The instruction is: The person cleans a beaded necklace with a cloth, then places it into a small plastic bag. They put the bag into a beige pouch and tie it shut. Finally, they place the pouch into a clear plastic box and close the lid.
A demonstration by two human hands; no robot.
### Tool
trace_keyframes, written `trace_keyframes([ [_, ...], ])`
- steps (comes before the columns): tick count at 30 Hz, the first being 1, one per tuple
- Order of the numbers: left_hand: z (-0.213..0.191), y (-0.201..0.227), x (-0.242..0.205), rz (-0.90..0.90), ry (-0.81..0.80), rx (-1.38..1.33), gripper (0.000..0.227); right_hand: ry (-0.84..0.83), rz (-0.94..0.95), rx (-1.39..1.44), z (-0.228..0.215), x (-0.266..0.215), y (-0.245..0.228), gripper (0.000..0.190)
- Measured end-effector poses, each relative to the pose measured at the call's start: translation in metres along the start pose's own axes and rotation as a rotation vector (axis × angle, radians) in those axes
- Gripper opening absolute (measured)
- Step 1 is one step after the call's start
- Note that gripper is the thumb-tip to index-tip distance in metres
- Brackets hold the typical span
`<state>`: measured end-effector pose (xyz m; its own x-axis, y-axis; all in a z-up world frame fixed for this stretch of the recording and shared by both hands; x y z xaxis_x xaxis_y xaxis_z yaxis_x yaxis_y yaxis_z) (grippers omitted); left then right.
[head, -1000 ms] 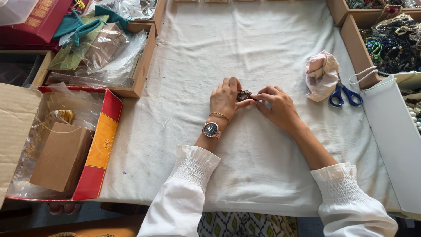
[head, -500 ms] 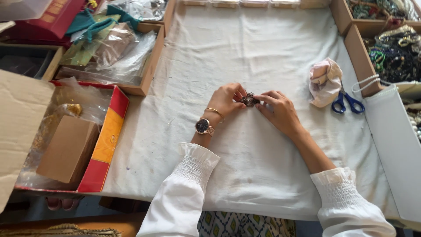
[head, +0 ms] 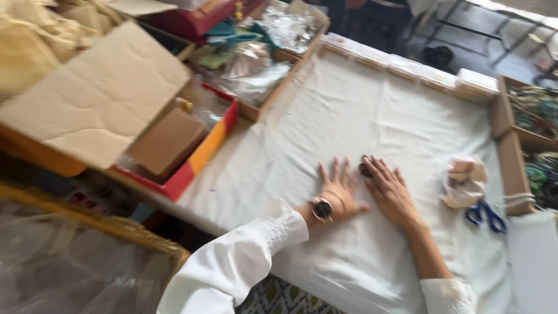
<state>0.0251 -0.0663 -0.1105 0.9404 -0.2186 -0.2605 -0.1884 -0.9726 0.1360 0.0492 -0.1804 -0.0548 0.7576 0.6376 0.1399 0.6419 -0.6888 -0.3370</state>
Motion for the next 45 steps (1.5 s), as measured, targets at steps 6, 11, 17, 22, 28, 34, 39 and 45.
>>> trace_keyframes([
  [6,0.034,0.101,-0.149,0.529,-0.272,0.092,0.091,0.036,-0.020,-0.058,0.004,0.000,0.004,0.061],
  [11,-0.029,0.063,-0.176,0.808,-0.125,-0.212,0.074,0.041,-0.036,-0.063,0.009,0.004,0.012,0.062],
  [17,-0.171,-0.165,-0.108,0.188,0.751,0.718,0.005,0.046,0.017,-0.066,0.000,-0.002,0.003,0.063],
  [22,-0.240,-0.341,-0.093,-0.363,0.417,0.806,0.016,0.044,0.024,-0.083,0.000,0.000,0.004,0.062],
  [28,-0.200,-0.423,-0.037,-0.421,0.281,0.838,0.024,0.040,0.024,-0.079,0.000,0.002,0.001,0.062],
  [34,-0.214,-0.410,-0.030,-0.425,0.256,0.907,0.025,0.044,0.013,-0.085,-0.006,-0.001,-0.003,0.062],
  [39,-0.214,-0.420,-0.027,-0.448,0.149,0.884,0.025,0.054,-0.003,-0.048,-0.003,-0.002,-0.003,0.062],
  [45,-0.211,-0.430,-0.039,-0.504,0.201,0.835,0.023,0.051,0.005,-0.058,-0.005,-0.002,-0.005,0.062],
])
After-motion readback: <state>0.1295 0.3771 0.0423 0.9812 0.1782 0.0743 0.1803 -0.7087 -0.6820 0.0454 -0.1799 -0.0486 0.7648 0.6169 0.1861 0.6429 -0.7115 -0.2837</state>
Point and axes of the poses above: each hand's wrist, its own x-axis towards the middle knuckle, its own z-axis out of the palm, y = z × x, the point moved 7 cm from there along x, towards the middle knuckle, and after that the axes turned 5 degrees about -y, right-handed, at the moved point
